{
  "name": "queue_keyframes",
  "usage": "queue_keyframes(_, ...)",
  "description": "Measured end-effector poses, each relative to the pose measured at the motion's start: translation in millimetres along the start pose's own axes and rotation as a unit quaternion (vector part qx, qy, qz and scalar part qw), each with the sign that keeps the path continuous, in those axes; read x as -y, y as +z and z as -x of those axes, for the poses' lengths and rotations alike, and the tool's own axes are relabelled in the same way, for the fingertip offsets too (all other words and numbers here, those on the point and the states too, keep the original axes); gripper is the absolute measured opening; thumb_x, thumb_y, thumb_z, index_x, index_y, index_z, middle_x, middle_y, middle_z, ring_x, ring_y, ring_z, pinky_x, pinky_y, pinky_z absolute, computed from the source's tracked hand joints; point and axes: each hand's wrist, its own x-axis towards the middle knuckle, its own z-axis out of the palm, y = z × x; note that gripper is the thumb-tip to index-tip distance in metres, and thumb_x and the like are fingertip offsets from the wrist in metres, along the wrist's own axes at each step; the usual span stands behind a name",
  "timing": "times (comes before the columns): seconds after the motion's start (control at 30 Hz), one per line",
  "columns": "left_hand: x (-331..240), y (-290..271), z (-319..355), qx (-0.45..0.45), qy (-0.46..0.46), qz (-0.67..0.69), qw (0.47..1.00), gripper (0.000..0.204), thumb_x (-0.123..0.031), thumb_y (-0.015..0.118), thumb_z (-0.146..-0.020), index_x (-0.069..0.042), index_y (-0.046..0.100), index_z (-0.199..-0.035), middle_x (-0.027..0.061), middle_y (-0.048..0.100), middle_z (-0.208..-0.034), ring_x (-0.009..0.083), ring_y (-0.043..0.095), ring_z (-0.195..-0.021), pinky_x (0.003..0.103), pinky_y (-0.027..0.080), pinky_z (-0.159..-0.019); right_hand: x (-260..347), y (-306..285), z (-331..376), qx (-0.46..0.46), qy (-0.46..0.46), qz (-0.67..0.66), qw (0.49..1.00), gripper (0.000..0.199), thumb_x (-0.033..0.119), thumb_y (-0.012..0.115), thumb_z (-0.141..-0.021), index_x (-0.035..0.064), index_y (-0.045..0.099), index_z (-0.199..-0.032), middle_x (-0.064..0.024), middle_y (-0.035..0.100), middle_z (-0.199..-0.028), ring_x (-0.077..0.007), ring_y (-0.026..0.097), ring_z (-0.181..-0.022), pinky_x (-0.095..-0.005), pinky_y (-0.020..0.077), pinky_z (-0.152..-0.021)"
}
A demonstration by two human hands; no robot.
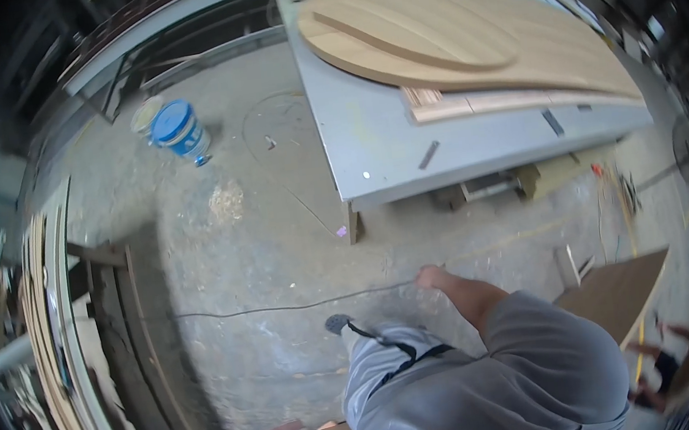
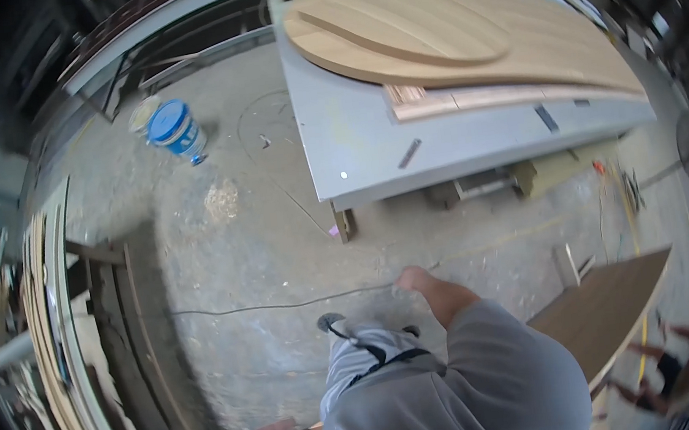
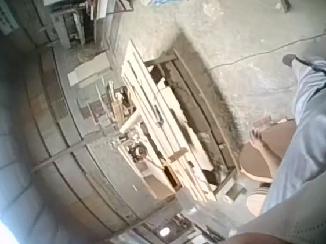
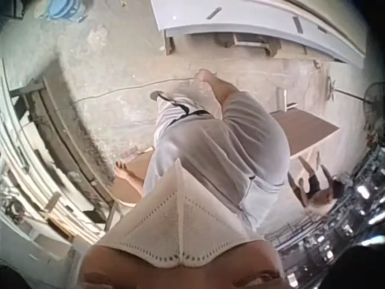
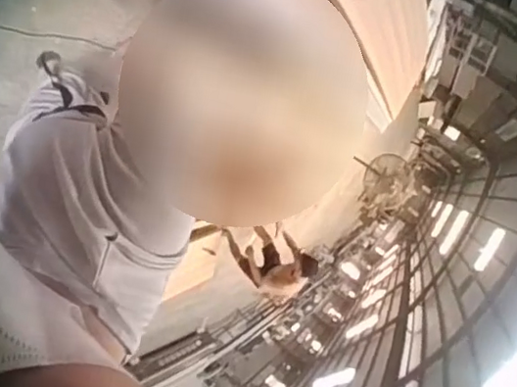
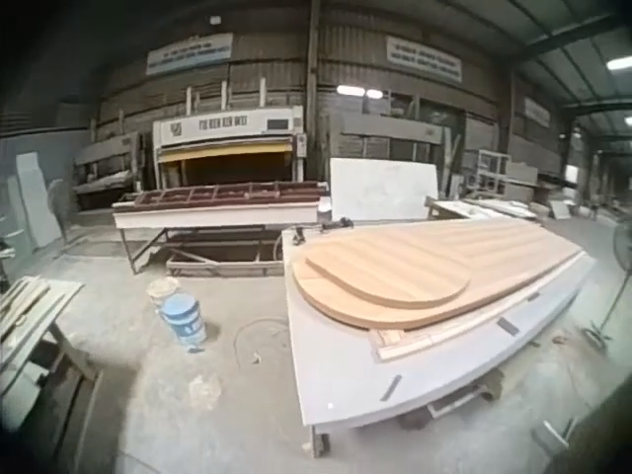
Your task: Assisting in the manufacturing of furniture by handling large wooden boards and observing the chiseling and fitting of hinges.
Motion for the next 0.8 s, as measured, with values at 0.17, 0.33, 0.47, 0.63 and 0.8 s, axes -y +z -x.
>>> queue_keyframes(0.17, 76.0, 11.1, -91.5, 0.531, -0.022, -0.296, 0.794, 0.045, -0.034, 0.057, -0.084, -0.011, 0.048, -0.122, 0.0102, 0.054, -0.117, 0.0239, 0.055, -0.102, 0.036, 0.047, -0.08, 119.0, -3.2, 10.9, -0.12, -0.051, -0.342, 0.93, 0.035, 0.035, 0.054, -0.081, 0.0068, 0.064, -0.099, -0.0161, 0.064, -0.098, -0.0309, 0.062, -0.09, -0.0395, 0.0487, -0.077)
queue_keyframes(0.33, 75.1, 83.9, -154.5, 0.473, -0.314, -0.274, 0.776, 0.03, -0.027, 0.057, -0.085, -0.012, 0.052, -0.111, 0.0088, 0.058, -0.098, 0.0253, 0.06, -0.084, 0.035, 0.046, -0.061, 142.3, -4.6, 93.0, -0.263, 0.019, -0.401, 0.877, 0.036, 0.036, 0.055, -0.081, 0.008, 0.061, -0.102, -0.0171, 0.063, -0.096, -0.0296, 0.061, -0.091, -0.0395, 0.0482, -0.076)
queue_keyframes(0.47, 86.4, 153.1, -155.6, 0.505, -0.26, -0.418, 0.709, 0.036, -0.032, 0.051, -0.085, -0.014, 0.051, -0.117, 0.0134, 0.056, -0.11, 0.0325, 0.058, -0.097, 0.046, 0.045, -0.073, 84.5, 132.7, 163.6, -0.259, 0.181, -0.384, 0.868, 0.036, 0.039, 0.049, -0.085, 0.0091, 0.062, -0.1, -0.0165, 0.062, -0.095, -0.0327, 0.059, -0.093, -0.0427, 0.0459, -0.081)
queue_keyframes(0.63, 34.1, 268.2, -62.0, 0.597, 0.023, -0.455, 0.661, 0.031, -0.022, 0.056, -0.085, -0.008, 0.054, -0.113, 0.0087, 0.059, -0.096, 0.0222, 0.06, -0.079, 0.034, 0.045, -0.059, 61.9, 284.3, 281.5, -0.147, 0.533, -0.497, 0.669, 0.04, 0.042, 0.056, -0.079, 0.0104, 0.065, -0.103, -0.0154, 0.063, -0.104, -0.0319, 0.058, -0.099, -0.0384, 0.0469, -0.085)
queue_keyframes(0.8, -0.6, 428.0, 142.2, 0.759, 0.284, -0.351, 0.469, 0.027, -0.017, 0.059, -0.086, -0.003, 0.058, -0.109, 0.0069, 0.062, -0.093, 0.0145, 0.057, -0.082, 0.027, 0.047, -0.075, 84.9, 386.8, 286.4, -0.145, 0.561, -0.587, 0.565, 0.03, 0.026, 0.046, -0.09, 0.0142, 0.063, -0.111, -0.01, 0.064, -0.098, -0.0251, 0.062, -0.084, -0.0352, 0.0531, -0.067)
